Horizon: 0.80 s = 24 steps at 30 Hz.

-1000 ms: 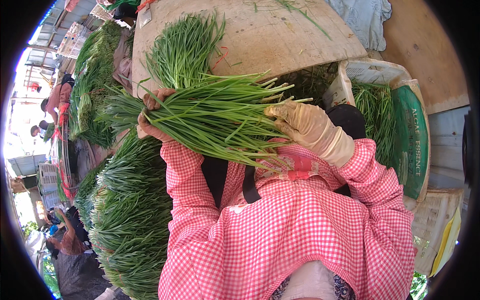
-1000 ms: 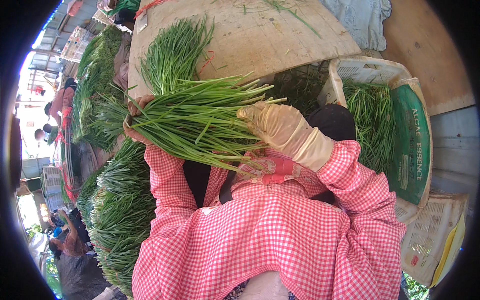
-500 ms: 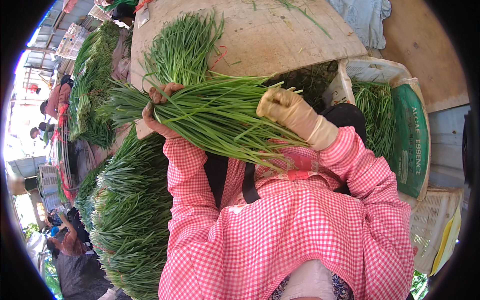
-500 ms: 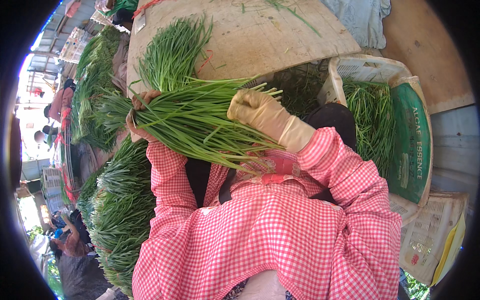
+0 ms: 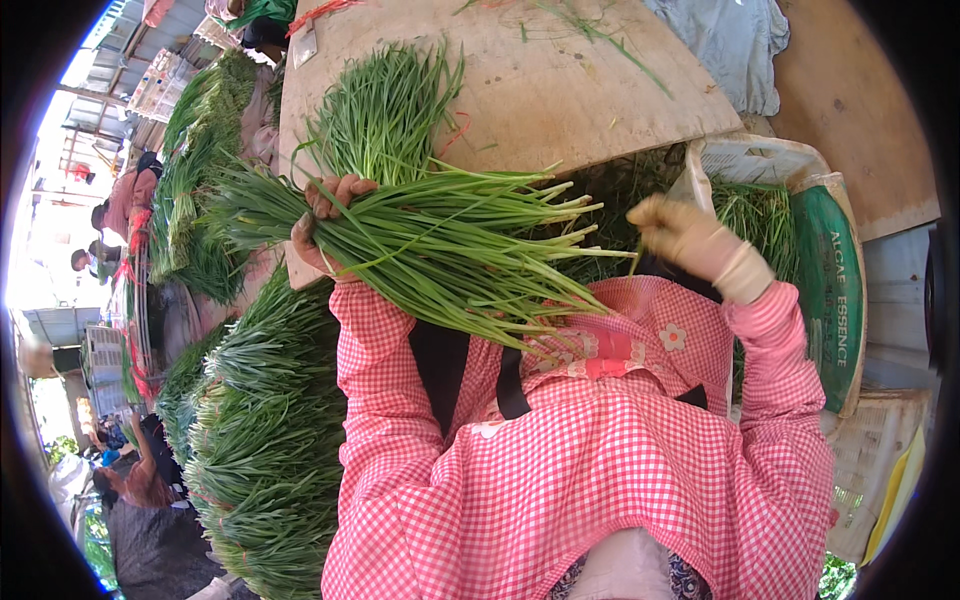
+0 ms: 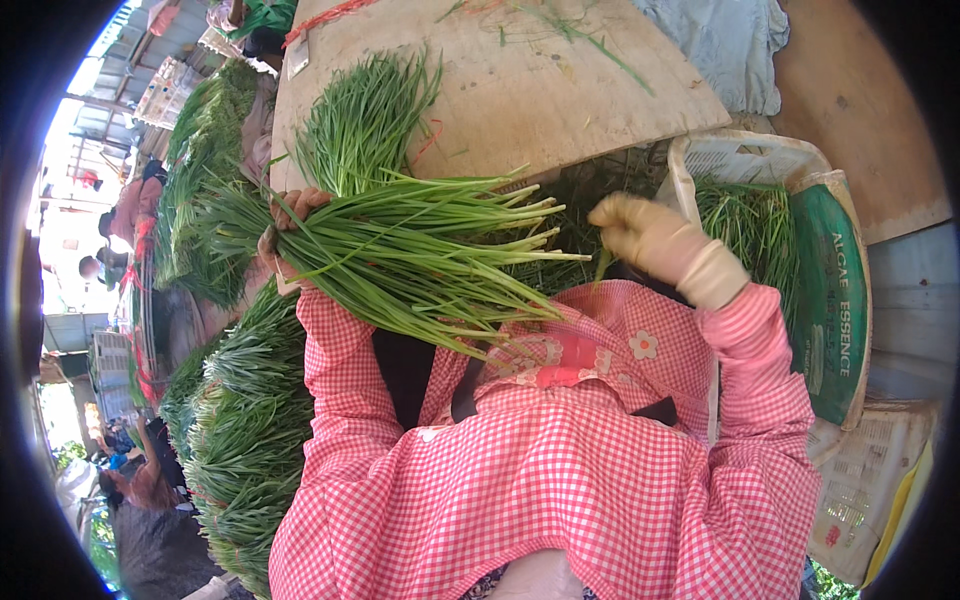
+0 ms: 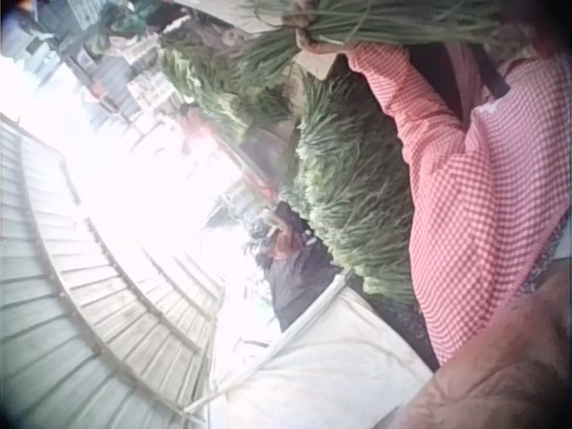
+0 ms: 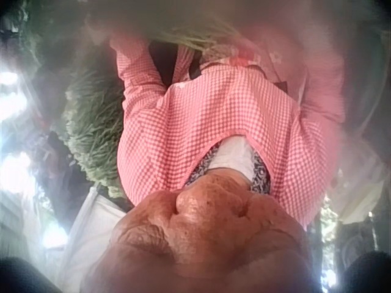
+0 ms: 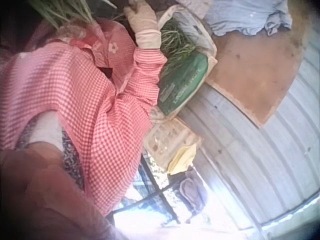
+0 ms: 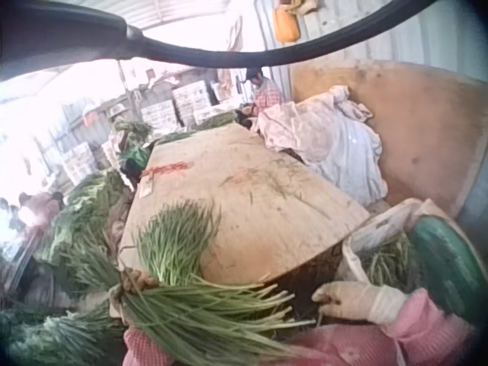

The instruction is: The person sorts and cleans bunches of green chives by hand, stripping away yellowed or damaged leaves from the stalks and placing cleaned bundles into a plastic crate.

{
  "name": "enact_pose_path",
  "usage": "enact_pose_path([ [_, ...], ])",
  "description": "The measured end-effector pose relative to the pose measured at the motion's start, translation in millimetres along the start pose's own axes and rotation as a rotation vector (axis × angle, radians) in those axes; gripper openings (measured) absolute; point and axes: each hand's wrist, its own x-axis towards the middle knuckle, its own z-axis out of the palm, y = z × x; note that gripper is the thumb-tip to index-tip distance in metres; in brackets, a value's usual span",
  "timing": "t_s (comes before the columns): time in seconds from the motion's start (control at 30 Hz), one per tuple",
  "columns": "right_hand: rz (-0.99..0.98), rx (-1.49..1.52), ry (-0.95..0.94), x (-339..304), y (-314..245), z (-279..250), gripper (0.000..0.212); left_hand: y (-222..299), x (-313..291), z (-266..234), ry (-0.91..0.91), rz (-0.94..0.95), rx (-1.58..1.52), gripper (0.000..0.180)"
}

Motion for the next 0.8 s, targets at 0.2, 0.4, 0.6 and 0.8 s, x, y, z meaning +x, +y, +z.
enact_pose_path([
  [0.2,-0.378,-0.168,0.305,8.0,-19.5,24.9,0.023,-4.9,3.7,8.2,0.015,-0.015,-0.013,0.015],
  [0.4,-0.738,-0.487,0.309,12.1,-63.0,81.2,0.057,-7.5,2.8,6.0,0.046,0.023,0.047,0.015],
  [0.6,-0.574,-0.652,0.11,14.0,-59.9,101.6,0.016,-10.6,-2.2,6.6,0.08,0.044,0.06,0.015],
  [0.8,-0.635,-0.137,0.247,27.0,-30.8,95.5,0.017,-8.7,-14.0,-4.3,0.119,0.069,0.059,0.017],
])
